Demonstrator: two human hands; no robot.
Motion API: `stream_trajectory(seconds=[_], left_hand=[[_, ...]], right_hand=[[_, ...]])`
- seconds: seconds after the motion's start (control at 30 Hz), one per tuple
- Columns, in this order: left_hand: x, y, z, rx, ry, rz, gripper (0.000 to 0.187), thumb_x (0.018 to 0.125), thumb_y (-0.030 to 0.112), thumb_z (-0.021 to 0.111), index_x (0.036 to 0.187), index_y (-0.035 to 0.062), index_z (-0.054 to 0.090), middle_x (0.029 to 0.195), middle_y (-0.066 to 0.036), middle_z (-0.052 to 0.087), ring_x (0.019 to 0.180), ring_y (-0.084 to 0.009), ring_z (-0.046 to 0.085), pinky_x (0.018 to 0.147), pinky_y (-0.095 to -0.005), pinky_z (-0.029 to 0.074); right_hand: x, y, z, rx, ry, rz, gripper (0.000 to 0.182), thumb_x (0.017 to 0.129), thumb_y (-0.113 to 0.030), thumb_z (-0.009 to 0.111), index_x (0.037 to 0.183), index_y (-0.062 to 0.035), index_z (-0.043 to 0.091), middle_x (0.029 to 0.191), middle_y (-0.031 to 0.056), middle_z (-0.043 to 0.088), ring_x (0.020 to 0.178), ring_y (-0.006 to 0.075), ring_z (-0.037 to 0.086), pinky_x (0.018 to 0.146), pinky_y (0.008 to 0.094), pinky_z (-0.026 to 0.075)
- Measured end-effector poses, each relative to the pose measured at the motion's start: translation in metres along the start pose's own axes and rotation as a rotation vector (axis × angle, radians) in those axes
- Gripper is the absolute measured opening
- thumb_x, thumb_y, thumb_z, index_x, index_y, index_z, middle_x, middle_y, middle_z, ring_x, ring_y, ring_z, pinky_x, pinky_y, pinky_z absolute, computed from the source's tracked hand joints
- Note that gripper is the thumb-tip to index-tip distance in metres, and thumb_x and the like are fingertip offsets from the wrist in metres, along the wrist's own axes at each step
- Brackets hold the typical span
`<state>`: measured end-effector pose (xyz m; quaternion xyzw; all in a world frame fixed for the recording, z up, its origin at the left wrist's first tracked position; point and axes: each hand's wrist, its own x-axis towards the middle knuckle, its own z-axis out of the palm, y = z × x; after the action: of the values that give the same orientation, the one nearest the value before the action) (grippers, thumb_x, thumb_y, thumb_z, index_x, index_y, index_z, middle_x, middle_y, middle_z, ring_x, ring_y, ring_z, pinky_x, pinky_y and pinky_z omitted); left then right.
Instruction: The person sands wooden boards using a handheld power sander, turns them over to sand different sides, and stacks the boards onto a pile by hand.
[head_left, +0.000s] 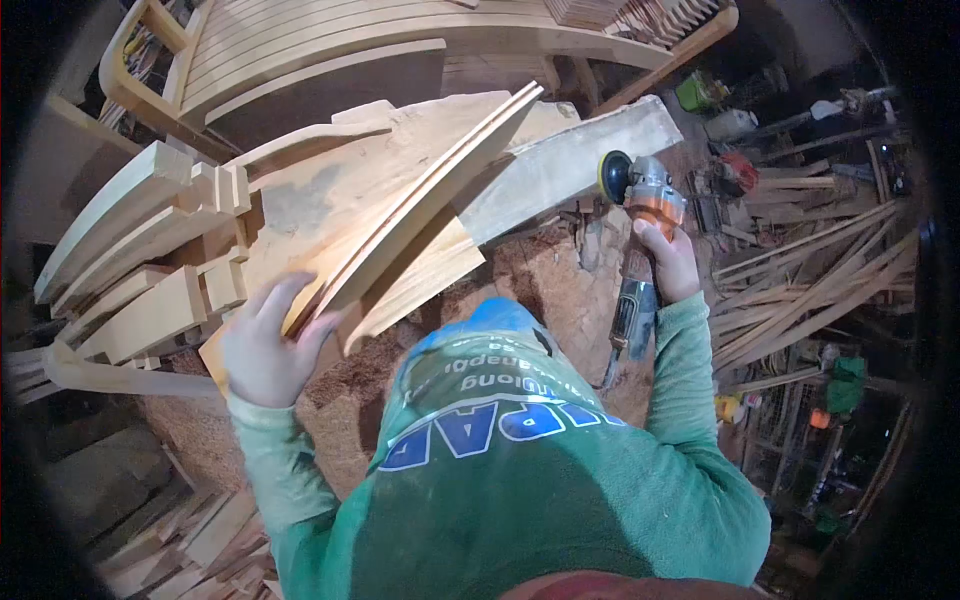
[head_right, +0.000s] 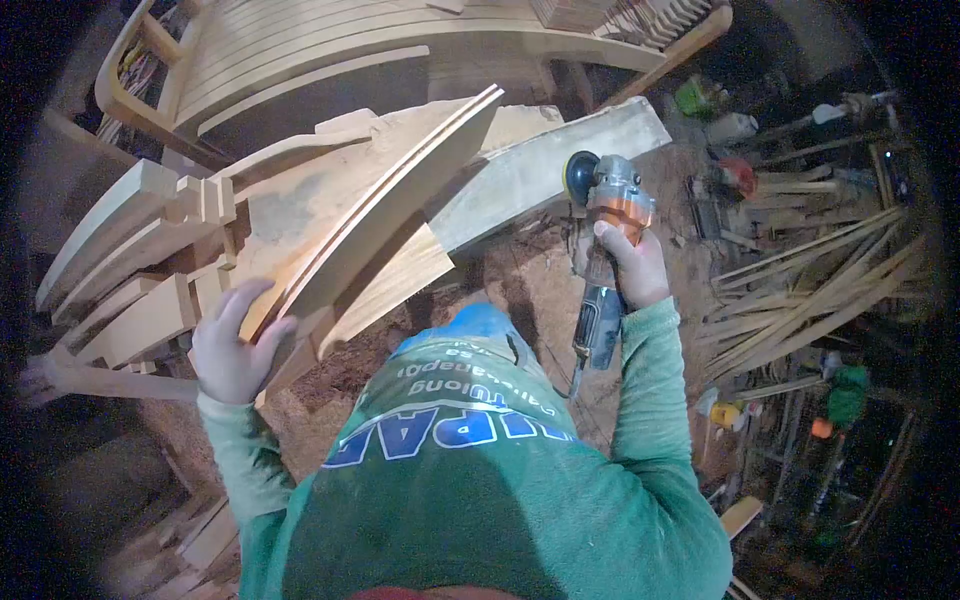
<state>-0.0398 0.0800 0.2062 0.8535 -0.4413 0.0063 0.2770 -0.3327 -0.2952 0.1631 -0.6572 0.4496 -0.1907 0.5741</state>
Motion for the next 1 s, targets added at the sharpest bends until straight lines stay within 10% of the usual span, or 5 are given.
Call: stream_trajectory(seconds=[0.1, 0.3, 0.47, 0.9, 1.0], left_hand=[[0.018, 0.040, 0.026, -0.327, 0.058, -0.011, 0.043, 0.077, 0.022, 0.086, 0.111, 0.0015, 0.070, 0.101, -0.014, 0.073, 0.090, -0.0243, 0.072, 0.080, -0.0361, 0.056], [0.050, 0.123, 0.193, -0.954, -0.735, -0.053, 0.079, 0.091, 0.052, 0.073, 0.148, 0.0052, 0.045, 0.102, -0.013, 0.072, 0.089, -0.0192, 0.070, 0.080, -0.0320, 0.058], [0.100, 0.190, 0.262, -1.464, -1.151, -0.412, 0.051, 0.099, 0.042, 0.069, 0.127, 0.0029, 0.054, 0.090, -0.002, 0.063, 0.083, -0.0085, 0.062, 0.073, -0.0209, 0.050], [0.167, 0.234, 0.337, -1.547, -0.769, -0.878, 0.034, 0.097, 0.025, 0.068, 0.121, 0.0015, 0.060, 0.091, -0.005, 0.067, 0.083, -0.0145, 0.067, 0.074, -0.0307, 0.056], [0.157, 0.212, 0.370, -1.231, -0.917, -0.512, 0.042, 0.092, 0.024, 0.072, 0.126, 0.0035, 0.058, 0.096, -0.011, 0.070, 0.091, -0.0209, 0.070, 0.080, -0.0354, 0.056]], right_hand=[[-0.002, 0.001, 0.001, 0.007, 0.062, -0.093, 0.041, 0.094, -0.029, 0.069, 0.123, -0.0013, 0.062, 0.101, 0.0013, 0.065, 0.085, 0.0117, 0.063, 0.077, 0.0286, 0.051], [0.040, -0.006, 0.002, 0.357, 0.023, -0.029, 0.035, 0.094, -0.028, 0.069, 0.115, -0.0013, 0.061, 0.093, 0.0085, 0.068, 0.075, 0.0190, 0.069, 0.067, 0.0343, 0.058], [0.101, -0.002, -0.003, 0.661, -0.076, 0.002, 0.033, 0.098, -0.031, 0.064, 0.113, -0.0022, 0.057, 0.088, 0.0111, 0.065, 0.076, 0.0216, 0.069, 0.068, 0.0376, 0.060], [0.225, 0.105, -0.047, 1.344, -0.590, 0.224, 0.033, 0.092, -0.027, 0.069, 0.116, -0.0087, 0.059, 0.100, 0.0110, 0.065, 0.102, 0.0275, 0.064, 0.095, 0.0479, 0.052], [0.233, 0.125, -0.039, 1.403, -0.761, 0.241, 0.033, 0.092, -0.029, 0.069, 0.116, -0.0086, 0.059, 0.106, 0.0123, 0.064, 0.109, 0.0288, 0.062, 0.098, 0.0485, 0.051]])
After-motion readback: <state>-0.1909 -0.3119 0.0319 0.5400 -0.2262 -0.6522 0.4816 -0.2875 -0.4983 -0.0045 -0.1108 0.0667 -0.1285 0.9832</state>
